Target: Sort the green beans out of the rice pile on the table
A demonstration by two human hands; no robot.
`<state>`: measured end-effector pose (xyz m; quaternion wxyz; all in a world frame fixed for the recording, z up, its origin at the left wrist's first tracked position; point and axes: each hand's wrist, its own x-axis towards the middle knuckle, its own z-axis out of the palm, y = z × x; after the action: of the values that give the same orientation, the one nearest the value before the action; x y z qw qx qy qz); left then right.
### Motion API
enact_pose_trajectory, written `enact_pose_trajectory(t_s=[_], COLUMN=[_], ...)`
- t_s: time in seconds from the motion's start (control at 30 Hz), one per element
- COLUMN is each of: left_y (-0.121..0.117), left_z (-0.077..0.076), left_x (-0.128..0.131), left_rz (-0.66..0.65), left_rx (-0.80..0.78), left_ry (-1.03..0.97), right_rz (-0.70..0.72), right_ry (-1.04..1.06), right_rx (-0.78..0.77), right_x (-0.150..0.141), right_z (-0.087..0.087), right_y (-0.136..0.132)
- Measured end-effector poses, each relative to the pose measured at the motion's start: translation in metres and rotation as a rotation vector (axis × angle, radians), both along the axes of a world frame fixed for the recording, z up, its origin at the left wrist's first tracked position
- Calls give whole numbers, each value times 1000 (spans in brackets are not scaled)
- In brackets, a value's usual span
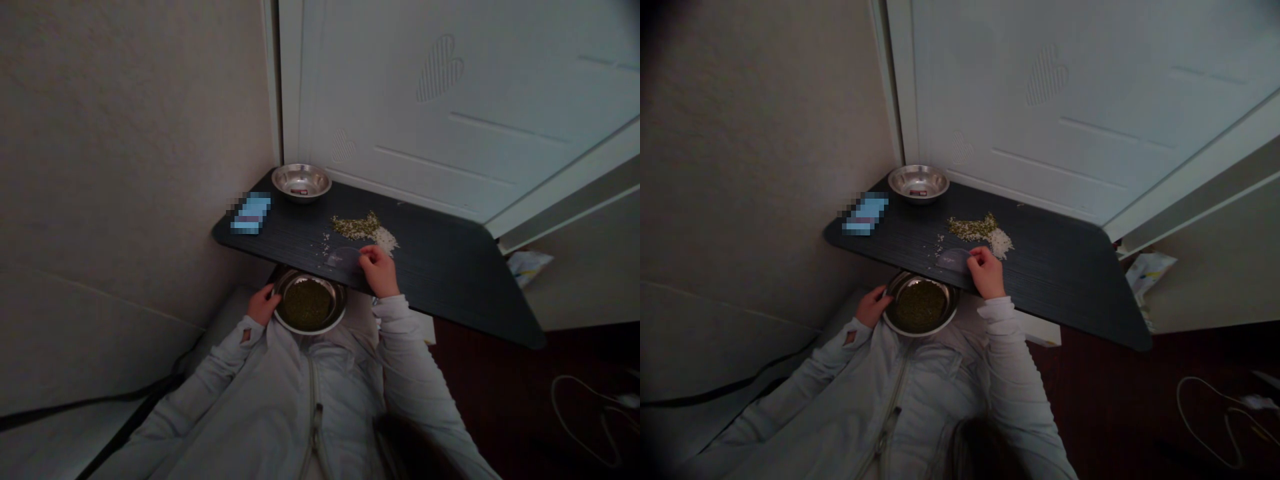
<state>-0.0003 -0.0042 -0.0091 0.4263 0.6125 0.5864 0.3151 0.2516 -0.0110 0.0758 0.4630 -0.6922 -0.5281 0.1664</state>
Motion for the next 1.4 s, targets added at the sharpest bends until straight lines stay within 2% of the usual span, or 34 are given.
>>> enact_pose_trajectory(t_s=[0.1, 0.37, 0.7, 0.93, 1.13, 1.23, 1.4], left_y=[0, 0, 0, -1, -2, -1, 0], left_z=[0, 0, 4, 6, 10, 8, 4], left_x=[0, 0, 0, 1, 2, 2, 1], left_rz=[-7, 0, 0, 15, 1, -5, -2], left_rx=[9, 23, 12, 4, -10, 0, 15], left_ry=[12, 8, 41, 44, 40, 27, 35], right_rz=[-24, 95, -79, 53, 91, 126, 108], right_ry=[11, 27, -28, 48, 13, 31, 53], right_rx=[12, -40, -6, -9, -5, -14, 4], right_x=[0, 3, 1, 2, 1, 2, 3], right_z=[1, -3, 2, -3, -1, -1, -4], right_y=[-1, 0, 0, 0, 0, 0, 1])
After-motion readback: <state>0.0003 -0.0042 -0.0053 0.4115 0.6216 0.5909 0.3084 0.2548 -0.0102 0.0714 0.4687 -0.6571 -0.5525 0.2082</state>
